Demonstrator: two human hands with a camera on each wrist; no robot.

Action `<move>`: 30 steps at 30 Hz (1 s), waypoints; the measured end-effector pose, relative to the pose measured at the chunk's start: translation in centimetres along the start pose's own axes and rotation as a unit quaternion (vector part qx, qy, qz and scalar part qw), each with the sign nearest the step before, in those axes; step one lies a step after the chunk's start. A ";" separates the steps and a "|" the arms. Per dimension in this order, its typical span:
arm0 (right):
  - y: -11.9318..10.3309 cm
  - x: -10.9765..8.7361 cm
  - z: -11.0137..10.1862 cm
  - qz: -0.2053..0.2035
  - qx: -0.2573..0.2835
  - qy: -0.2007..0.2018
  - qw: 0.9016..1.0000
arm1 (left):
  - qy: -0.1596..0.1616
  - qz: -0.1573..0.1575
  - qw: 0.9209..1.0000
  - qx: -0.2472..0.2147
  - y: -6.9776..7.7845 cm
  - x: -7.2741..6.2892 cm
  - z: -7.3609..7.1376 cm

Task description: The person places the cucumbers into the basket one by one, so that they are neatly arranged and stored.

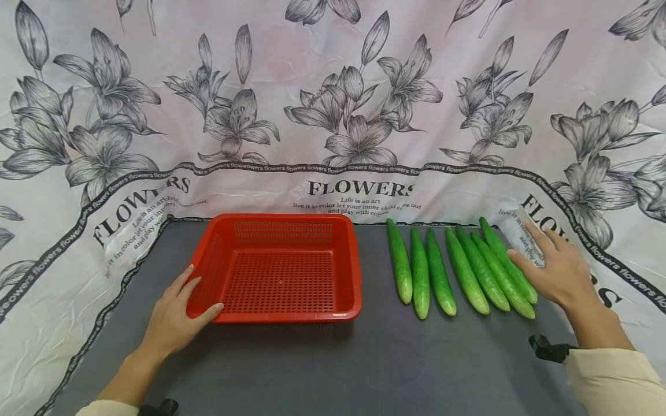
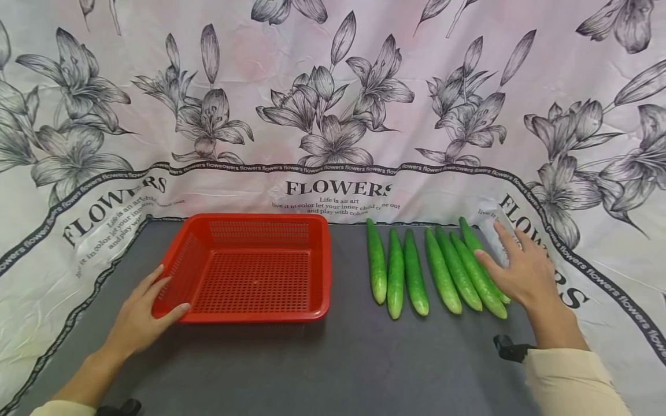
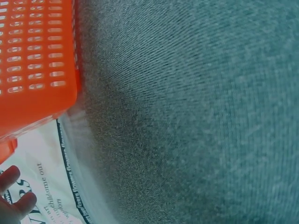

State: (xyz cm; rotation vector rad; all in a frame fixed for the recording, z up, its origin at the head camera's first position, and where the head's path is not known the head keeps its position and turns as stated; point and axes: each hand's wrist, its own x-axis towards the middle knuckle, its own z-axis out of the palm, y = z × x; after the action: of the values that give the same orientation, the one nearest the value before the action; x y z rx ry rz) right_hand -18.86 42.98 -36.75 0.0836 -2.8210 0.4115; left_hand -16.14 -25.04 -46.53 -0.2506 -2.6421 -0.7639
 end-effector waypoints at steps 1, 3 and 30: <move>0.1 0.0 0.1 -0.002 0.001 0.001 1.000 | 0.003 0.000 1.000 -0.001 0.0 -0.1 0.0; 0.3 0.1 0.3 -0.004 0.002 0.003 1.000 | 0.007 0.000 1.000 -0.005 -0.1 -0.2 0.0; 5.8 1.6 3.6 0.143 0.098 -0.090 0.981 | -0.011 -0.020 0.999 -0.035 -0.1 -0.2 -0.1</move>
State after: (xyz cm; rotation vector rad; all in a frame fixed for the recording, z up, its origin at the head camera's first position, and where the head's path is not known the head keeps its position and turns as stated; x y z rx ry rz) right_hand -21.96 47.48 -41.12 -0.2606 -2.9691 0.7844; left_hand -15.92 -25.15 -46.60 -0.2270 -2.6526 -0.8715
